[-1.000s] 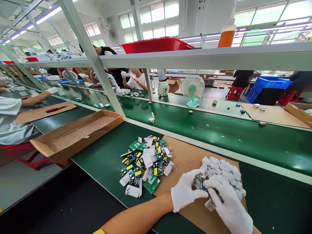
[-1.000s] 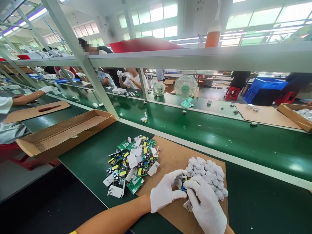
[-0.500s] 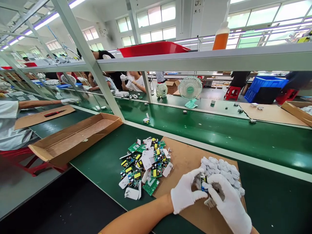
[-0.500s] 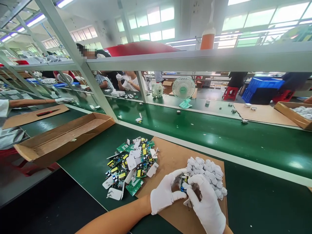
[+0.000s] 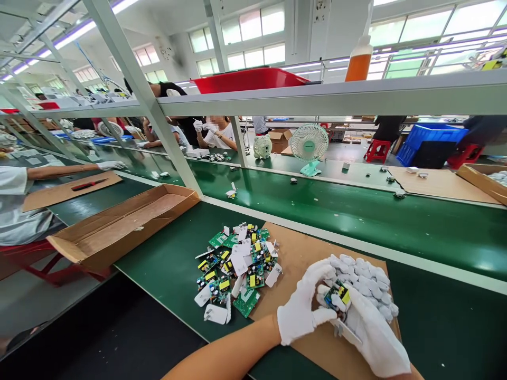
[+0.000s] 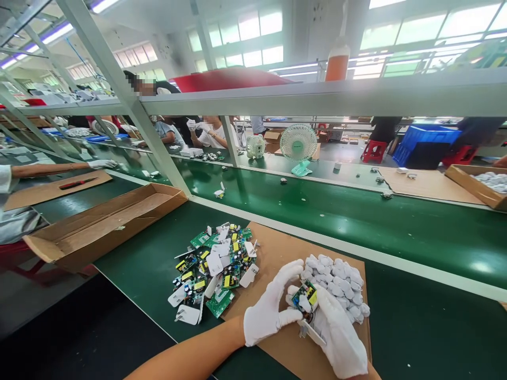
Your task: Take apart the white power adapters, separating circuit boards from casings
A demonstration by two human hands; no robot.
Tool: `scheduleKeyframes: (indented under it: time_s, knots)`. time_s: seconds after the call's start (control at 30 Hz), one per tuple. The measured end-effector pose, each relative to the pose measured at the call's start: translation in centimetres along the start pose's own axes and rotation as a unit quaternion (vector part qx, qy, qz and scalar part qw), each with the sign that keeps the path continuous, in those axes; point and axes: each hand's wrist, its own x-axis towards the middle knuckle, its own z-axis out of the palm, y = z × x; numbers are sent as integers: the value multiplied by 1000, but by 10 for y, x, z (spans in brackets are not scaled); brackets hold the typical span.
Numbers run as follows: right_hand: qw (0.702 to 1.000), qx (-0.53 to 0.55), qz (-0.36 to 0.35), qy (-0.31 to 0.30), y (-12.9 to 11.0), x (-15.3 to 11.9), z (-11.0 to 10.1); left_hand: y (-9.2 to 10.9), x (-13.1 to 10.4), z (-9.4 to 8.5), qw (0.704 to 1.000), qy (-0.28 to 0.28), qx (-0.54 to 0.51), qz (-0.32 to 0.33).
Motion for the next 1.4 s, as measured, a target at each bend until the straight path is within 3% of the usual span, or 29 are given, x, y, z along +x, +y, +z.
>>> scheduleKeyframes:
  time_s: [0.1, 0.23, 0.47, 0.6, 0.73, 0.9, 1.0, 1.1, 1.23, 1.4]
  knots:
    - [1000, 9, -4, -16, -12, 7, 1, 2, -1, 2, 998, 49, 24, 15]
    - [999, 24, -3, -27, -22, 12, -4, 2, 3, 2, 997, 76, 20, -19]
    - [998, 64, 22, -20, -25, 13, 9, 3, 6, 8, 980, 91, -152, -93]
    - [995, 91, 41, -19, -26, 11, 15, -3, 7, 10, 947, 61, -261, -177]
    - [991, 120, 49, -39, -24, 11, 10, -12, 10, 9, 943, 34, -266, -196]
    - [989, 127, 60, -48, -22, 12, 11, -6, 11, 12, 943, 32, -253, -215]
    - [990, 113, 72, -38, -21, 11, 12, -2, 6, 14, 962, 45, -209, -166]
    - [991, 103, 77, -24, -14, 12, 8, -2, -1, 13, 993, 81, -55, -70]
    - [992, 105, 74, -21, -7, 15, -5, 0, -6, 15, 990, 71, 118, -26]
    - [988, 131, 76, -31, -15, 12, -4, 1, -7, 23, 984, 76, 158, -16]
